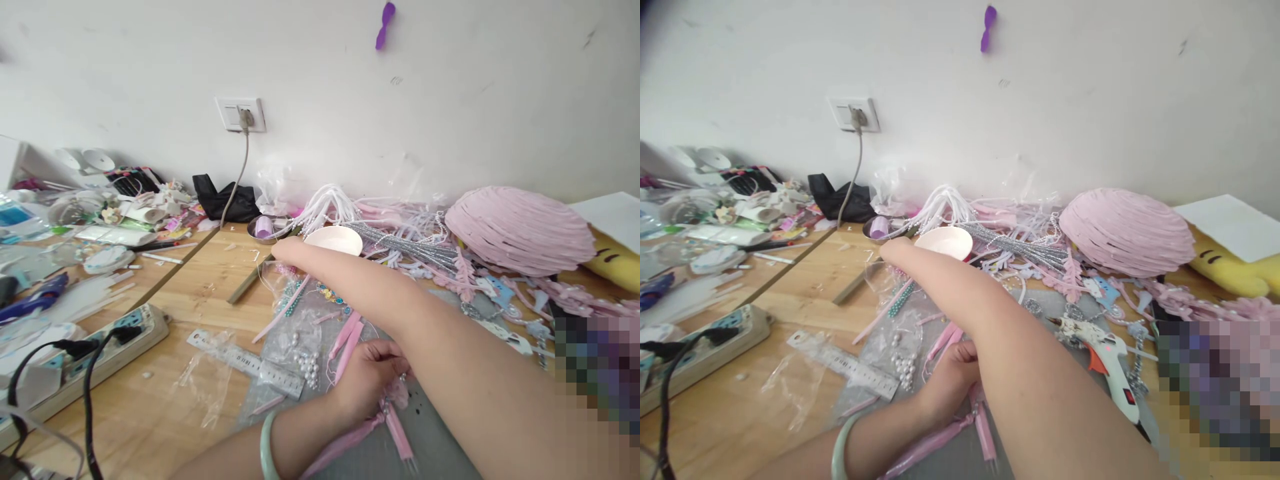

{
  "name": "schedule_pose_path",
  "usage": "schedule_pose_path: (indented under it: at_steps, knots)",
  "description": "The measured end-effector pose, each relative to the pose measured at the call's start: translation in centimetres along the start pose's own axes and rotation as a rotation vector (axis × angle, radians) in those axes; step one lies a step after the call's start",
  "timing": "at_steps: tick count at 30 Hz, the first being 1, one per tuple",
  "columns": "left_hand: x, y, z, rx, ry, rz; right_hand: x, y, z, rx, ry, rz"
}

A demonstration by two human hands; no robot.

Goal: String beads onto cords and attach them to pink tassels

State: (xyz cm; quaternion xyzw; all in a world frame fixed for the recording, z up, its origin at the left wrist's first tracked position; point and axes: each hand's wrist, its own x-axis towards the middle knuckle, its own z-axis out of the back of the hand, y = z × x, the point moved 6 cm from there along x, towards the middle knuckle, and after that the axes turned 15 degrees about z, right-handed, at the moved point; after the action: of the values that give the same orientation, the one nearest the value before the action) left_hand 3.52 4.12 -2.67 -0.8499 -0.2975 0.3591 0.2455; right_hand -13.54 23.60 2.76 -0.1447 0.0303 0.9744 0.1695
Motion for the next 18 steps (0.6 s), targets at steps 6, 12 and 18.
schedule_pose_path:
  at_steps: [6,12,18]
  knots:
    - [-0.1,-0.2,-0.4,-0.091,0.081,-0.023,1.0,-0.8,-1.2,0.076,-0.009,-0.089]
    - [-0.2,-0.5,-0.4,-0.173,0.119,-0.043,-0.2,-0.9,-1.6,0.132,-0.079,-0.154]
    - [0.1,-0.4,0.1,-0.149,0.116,-0.058,-0.9,-0.8,-1.7,0.116,0.074,-0.137]
